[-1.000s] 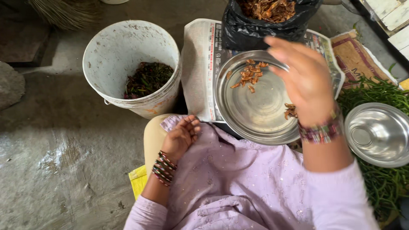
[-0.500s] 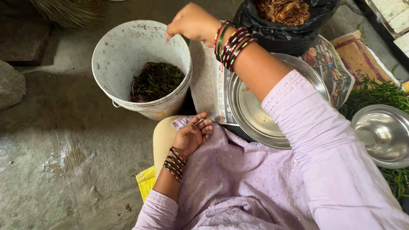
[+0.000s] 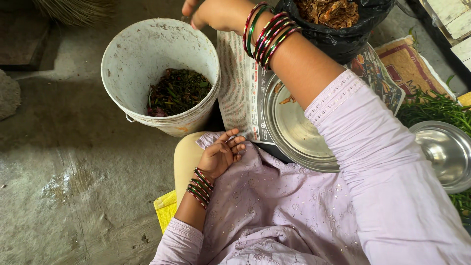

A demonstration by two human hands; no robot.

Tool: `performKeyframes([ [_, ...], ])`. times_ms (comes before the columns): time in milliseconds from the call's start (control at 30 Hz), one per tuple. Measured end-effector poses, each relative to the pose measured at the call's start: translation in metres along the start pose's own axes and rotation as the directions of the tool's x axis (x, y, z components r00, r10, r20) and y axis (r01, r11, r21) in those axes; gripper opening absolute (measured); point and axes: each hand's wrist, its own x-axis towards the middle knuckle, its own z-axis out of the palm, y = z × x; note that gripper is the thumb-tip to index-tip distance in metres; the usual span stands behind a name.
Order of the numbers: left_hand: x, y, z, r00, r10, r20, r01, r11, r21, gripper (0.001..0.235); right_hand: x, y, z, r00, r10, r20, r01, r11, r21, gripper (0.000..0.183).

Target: The person sits on the floor and picks small dried fish from a metal plate, separating them by hand. The person places the sorted pieces into a black plastic bag and discards unwanted parts into a white bucket.

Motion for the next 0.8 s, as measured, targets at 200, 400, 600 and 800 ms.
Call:
performKeyframes([
  [200,-0.002,0.001,0.002,1.0,0.005,-0.002,-0.005,1.0,0.028,0.06,-0.001,-0.007,0.004,0.999,-0.04,-0.018,0.04,0.998,-0.043,0.022],
  [400,-0.002,0.002,0.002,1.0,-0.002,0.007,0.002,1.0,0.021,0.06,0.0,0.01,0.001,0.998,0.06,-0.002,-0.06,0.993,-0.101,0.023],
  [600,-0.002,0.003,-0.001,1.0,-0.02,0.006,0.02,1.0,-0.009,0.059,-0.03,0.018,-0.044,0.981,-0.191,0.028,0.188,0.917,-0.351,0.026],
  [800,-0.003,0.004,-0.002,1.0,-0.004,0.022,0.004,1.0,-0.002,0.056,-0.193,0.023,-0.123,0.954,0.091,-0.287,0.07,0.86,0.505,0.029],
])
